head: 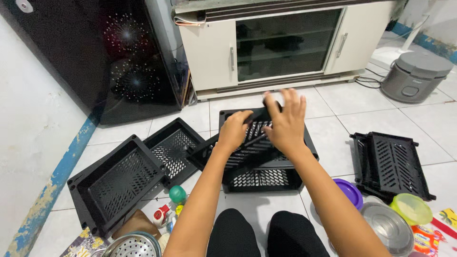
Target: The person sits on the floor and assembles a black plastic storage drawer unit, snapping the perforated side panels and base together by hand. They then place books and small packaged items into the assembled drawers.
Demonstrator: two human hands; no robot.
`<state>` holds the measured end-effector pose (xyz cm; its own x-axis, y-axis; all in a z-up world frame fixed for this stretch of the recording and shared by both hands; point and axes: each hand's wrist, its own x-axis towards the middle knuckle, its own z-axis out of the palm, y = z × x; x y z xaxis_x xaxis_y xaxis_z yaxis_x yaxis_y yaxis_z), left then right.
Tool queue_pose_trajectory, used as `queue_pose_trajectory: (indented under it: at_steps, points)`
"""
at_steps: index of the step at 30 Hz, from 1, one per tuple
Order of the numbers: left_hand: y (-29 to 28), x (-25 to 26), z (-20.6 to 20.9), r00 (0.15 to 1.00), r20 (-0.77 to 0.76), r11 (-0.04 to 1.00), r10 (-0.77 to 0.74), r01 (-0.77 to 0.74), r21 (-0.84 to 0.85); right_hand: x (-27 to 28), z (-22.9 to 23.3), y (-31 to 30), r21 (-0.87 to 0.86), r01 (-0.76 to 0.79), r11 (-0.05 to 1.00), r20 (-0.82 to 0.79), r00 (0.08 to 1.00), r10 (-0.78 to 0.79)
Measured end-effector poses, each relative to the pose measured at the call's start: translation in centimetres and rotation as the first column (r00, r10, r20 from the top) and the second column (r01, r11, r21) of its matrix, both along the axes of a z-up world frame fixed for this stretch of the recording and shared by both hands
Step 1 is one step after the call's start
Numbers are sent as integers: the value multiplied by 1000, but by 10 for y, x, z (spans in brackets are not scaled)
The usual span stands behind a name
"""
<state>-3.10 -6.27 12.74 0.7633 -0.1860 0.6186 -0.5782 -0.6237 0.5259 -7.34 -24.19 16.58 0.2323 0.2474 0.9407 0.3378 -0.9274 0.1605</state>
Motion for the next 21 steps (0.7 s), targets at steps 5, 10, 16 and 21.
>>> queue_pose_trajectory:
  at_steps: [5,10,16,21]
  points:
    - [-6,-9,-1,990,-138,993,-31,46,106,15,-9,-18,174,-149,974,-508,833,218]
    - [15,-2,-8,993,92,975,71,-88,202,26,-24,-45,397,-275,875,-500,735,458]
    - [18,9,-11,970,158,955,186,-216,204,36,-39,-28,385,-89,918,-145,977,155]
    - [20,27,-5,943,110,936,315,-328,129,58,-70,20,469,-19,883,-426,871,245]
